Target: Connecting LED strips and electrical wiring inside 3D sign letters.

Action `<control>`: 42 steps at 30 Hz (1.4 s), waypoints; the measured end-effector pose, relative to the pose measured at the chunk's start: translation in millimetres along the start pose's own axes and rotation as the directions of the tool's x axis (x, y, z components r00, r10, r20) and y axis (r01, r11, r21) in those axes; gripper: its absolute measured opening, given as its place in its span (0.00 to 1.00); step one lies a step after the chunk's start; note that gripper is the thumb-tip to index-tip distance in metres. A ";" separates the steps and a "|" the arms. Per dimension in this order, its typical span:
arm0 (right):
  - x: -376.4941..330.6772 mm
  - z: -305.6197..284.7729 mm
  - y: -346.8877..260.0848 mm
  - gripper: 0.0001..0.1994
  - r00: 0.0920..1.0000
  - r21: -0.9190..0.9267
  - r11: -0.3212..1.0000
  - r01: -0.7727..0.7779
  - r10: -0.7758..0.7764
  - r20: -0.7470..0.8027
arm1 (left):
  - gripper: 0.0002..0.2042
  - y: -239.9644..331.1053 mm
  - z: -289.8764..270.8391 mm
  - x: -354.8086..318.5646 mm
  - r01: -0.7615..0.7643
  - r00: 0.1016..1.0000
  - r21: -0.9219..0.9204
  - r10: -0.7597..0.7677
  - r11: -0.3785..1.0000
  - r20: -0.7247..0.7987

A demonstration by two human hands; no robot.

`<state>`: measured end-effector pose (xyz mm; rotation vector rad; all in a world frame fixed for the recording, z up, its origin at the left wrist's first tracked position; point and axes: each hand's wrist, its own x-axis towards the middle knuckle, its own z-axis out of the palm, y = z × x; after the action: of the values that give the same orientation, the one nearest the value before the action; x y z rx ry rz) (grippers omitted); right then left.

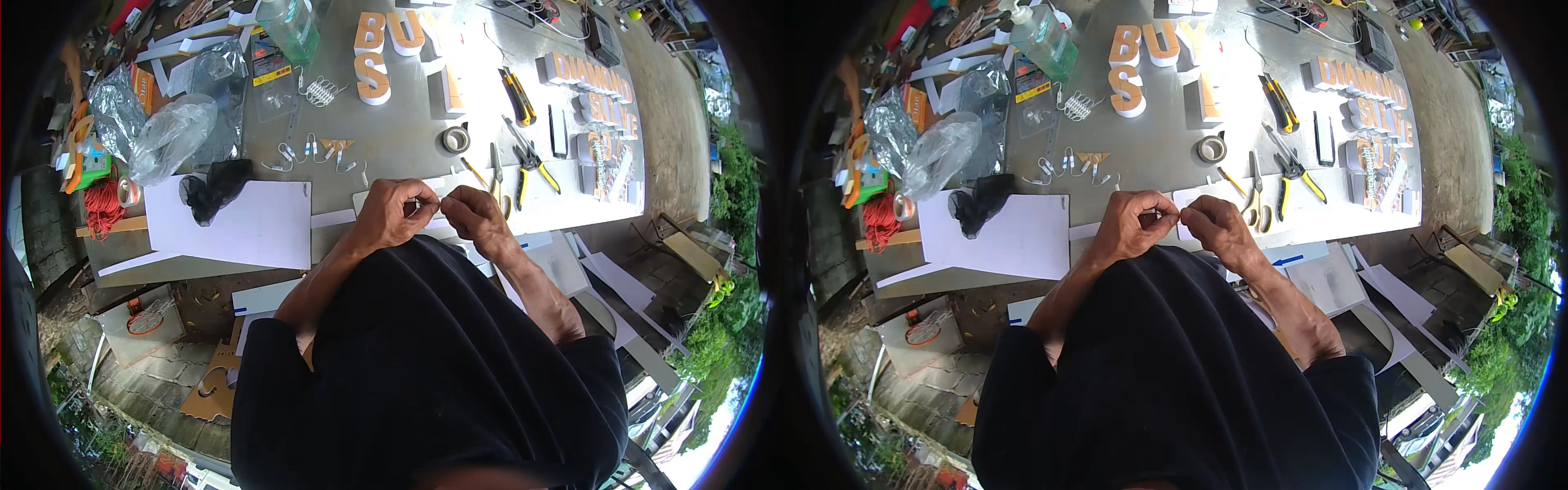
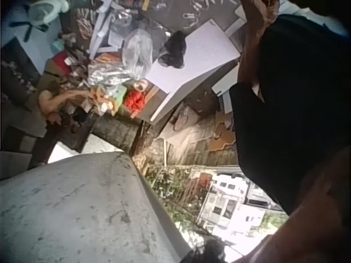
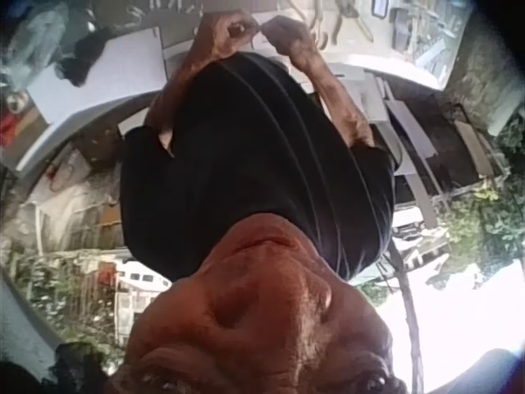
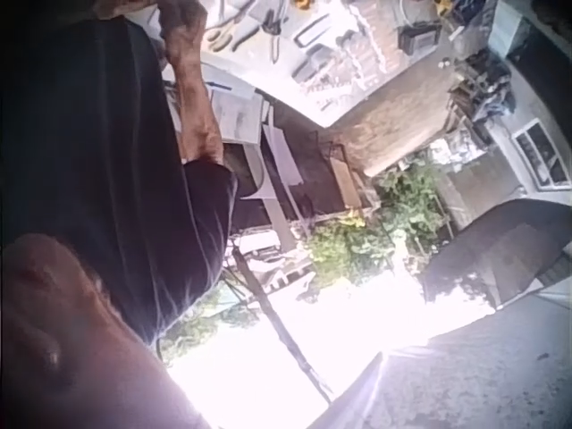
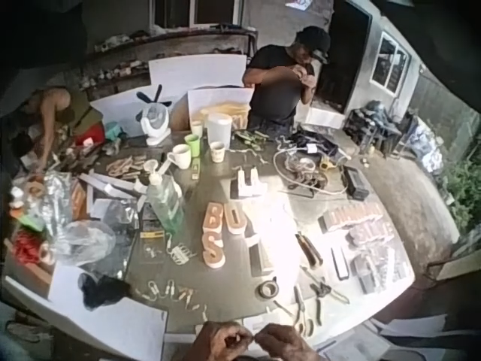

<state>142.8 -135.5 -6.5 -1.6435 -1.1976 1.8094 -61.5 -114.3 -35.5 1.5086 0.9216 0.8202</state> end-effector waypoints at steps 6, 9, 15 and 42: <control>-0.4 -0.6 -16.9 0.10 0.888 -0.439 0.810 0.389 -0.456 -0.054 | 0.05 -8.1 -4.9 7.4 0.139 0.988 -0.172 -0.149 0.975 -0.048; 7.9 -1.0 -5.9 0.09 0.676 -0.623 0.515 0.589 -0.736 0.030 | 0.06 -11.9 -12.6 12.6 0.224 0.974 -0.275 -0.225 0.935 0.029; 16.1 -8.1 4.9 0.17 0.443 -0.752 0.122 0.648 -0.863 0.242 | 0.05 -15.7 -12.8 9.2 0.313 0.950 -0.426 -0.272 0.849 0.156; 23.4 -6.1 9.8 0.10 0.439 -0.736 0.145 0.661 -0.870 0.223 | 0.06 -9.7 -16.8 9.1 0.376 0.926 -0.431 -0.342 0.820 0.158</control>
<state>145.8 -120.7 -27.7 -1.0252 -2.2774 0.3369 -73.3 -98.0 -43.0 0.9103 0.8512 0.6384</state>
